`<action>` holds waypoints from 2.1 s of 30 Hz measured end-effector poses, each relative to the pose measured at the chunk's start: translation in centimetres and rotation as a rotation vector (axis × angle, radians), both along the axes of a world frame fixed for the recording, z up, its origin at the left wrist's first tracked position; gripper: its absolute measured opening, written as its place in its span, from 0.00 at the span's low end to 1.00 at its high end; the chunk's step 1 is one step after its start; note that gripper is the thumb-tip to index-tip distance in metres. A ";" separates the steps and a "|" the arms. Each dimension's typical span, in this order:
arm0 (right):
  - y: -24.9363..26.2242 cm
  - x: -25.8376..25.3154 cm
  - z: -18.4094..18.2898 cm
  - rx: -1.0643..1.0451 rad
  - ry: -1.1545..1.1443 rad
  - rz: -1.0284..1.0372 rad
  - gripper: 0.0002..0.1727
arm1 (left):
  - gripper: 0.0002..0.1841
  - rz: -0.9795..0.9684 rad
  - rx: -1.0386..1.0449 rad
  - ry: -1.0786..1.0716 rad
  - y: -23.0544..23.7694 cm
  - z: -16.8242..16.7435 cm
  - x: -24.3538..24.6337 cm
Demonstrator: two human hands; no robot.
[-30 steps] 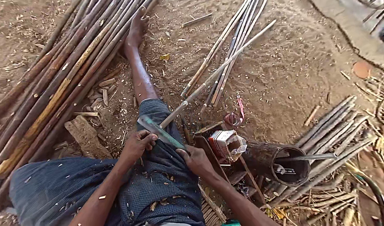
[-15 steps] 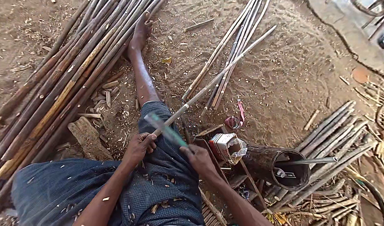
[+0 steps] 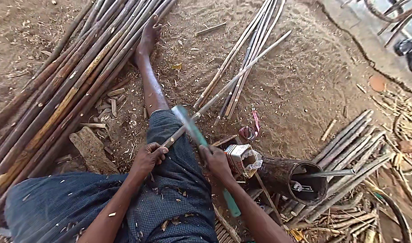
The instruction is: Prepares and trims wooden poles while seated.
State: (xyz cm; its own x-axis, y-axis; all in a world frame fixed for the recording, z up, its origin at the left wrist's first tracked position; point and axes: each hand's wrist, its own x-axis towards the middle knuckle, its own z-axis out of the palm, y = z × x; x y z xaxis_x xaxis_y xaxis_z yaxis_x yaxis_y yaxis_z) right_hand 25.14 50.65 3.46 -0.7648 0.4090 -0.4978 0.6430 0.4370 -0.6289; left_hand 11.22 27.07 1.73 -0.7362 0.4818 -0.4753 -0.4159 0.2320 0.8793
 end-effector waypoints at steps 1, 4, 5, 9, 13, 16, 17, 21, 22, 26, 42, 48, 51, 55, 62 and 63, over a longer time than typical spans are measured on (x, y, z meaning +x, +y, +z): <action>0.1 -0.1 -0.2 -0.013 -0.004 -0.040 0.37 | 0.09 0.001 0.006 0.001 0.1 0.0 0.0; -1.6 -0.5 0.7 0.045 0.001 0.164 0.28 | 0.10 0.015 0.032 -0.003 -0.2 -0.2 0.3; -1.4 -0.2 0.9 0.019 0.015 0.126 0.29 | 0.11 0.006 0.032 0.003 -0.4 -0.3 0.4; -0.5 -0.2 0.0 -0.013 -0.004 0.042 0.33 | 0.14 0.010 0.034 0.016 0.1 -0.6 0.1; -0.9 0.0 0.4 -0.023 -0.001 0.002 0.34 | 0.16 -0.005 0.026 0.025 -0.2 -0.6 0.1; -1.5 -0.7 0.7 0.002 -0.007 0.052 0.29 | 0.17 0.012 0.020 0.008 0.0 -0.6 0.2; -2.0 -0.6 1.1 -0.004 -0.023 0.091 0.28 | 0.16 0.003 0.007 0.012 -0.4 -0.5 0.4; 1.1 -0.2 -0.1 -0.158 0.019 -0.092 0.36 | 0.16 -0.112 -0.164 0.201 -0.3 0.5 -0.3; 1.2 0.0 -0.4 -0.176 0.020 -0.125 0.38 | 0.18 -0.132 -0.218 0.243 -0.3 0.8 -0.1; -1.3 -0.5 0.3 -0.052 -0.006 0.091 0.28 | 0.12 -0.087 -0.195 0.191 -0.2 0.9 -0.1; 2.9 -0.9 -0.8 -0.284 0.087 -0.415 0.30 | 0.19 -0.213 -0.222 0.316 -0.8 0.6 -1.2; -0.3 0.9 0.3 -0.013 -0.016 0.007 0.33 | 0.19 -0.185 -0.177 0.310 -0.1 -0.5 -0.8; -0.6 0.3 0.5 -0.003 -0.005 -0.052 0.34 | 0.16 -0.175 -0.187 0.311 0.1 -0.3 -0.7; 0.0 0.4 0.6 -0.018 -0.009 -0.014 0.33 | 0.16 -0.211 -0.221 0.302 0.0 -0.2 -1.2; 0.0 0.4 0.0 -0.061 -0.028 -0.086 0.36 | 0.18 -0.196 -0.157 0.272 -0.1 -0.6 -1.1; 0.5 0.5 -0.6 -0.055 -0.024 -0.148 0.38 | 0.19 -0.181 -0.138 0.262 0.1 -0.7 -1.1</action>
